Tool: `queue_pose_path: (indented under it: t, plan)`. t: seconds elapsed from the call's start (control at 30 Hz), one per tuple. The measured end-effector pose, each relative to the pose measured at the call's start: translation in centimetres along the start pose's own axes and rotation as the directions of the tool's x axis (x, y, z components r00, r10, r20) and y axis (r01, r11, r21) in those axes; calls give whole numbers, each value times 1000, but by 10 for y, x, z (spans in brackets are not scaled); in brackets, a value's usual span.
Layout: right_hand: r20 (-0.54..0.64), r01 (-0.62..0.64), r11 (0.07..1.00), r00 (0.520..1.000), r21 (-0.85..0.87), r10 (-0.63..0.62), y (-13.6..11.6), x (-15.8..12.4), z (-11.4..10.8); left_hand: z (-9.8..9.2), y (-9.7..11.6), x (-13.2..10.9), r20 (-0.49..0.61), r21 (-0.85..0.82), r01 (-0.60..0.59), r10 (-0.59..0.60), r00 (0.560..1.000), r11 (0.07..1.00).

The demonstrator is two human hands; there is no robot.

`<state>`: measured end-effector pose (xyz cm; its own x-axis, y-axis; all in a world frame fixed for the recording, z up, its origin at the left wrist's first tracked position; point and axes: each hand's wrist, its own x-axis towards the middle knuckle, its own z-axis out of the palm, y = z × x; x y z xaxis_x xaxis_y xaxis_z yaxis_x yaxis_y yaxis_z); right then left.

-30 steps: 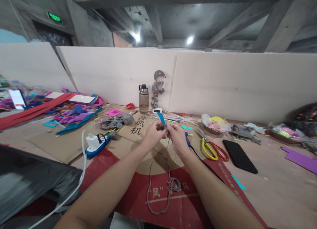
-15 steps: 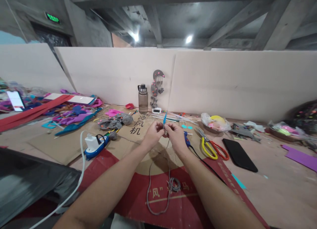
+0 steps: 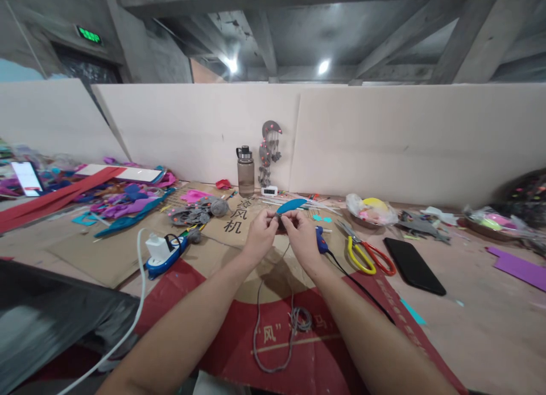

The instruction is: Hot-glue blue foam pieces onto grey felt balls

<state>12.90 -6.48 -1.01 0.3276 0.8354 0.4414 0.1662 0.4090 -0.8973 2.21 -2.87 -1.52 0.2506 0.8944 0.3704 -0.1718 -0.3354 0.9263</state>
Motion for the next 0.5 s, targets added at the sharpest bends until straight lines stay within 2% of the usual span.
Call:
queue_pose_path:
  t: [0.27, 0.5]
  plan:
    - [-24, 56, 994, 998, -96, -59, 1, 0, -1, 2, 13, -2, -5, -189, 61, -64, 998, 980]
    - [-12, 61, 993, 998, -102, -63, -2, 0, -1, 1, 16, -3, -17, -194, 47, -51, 999, 980]
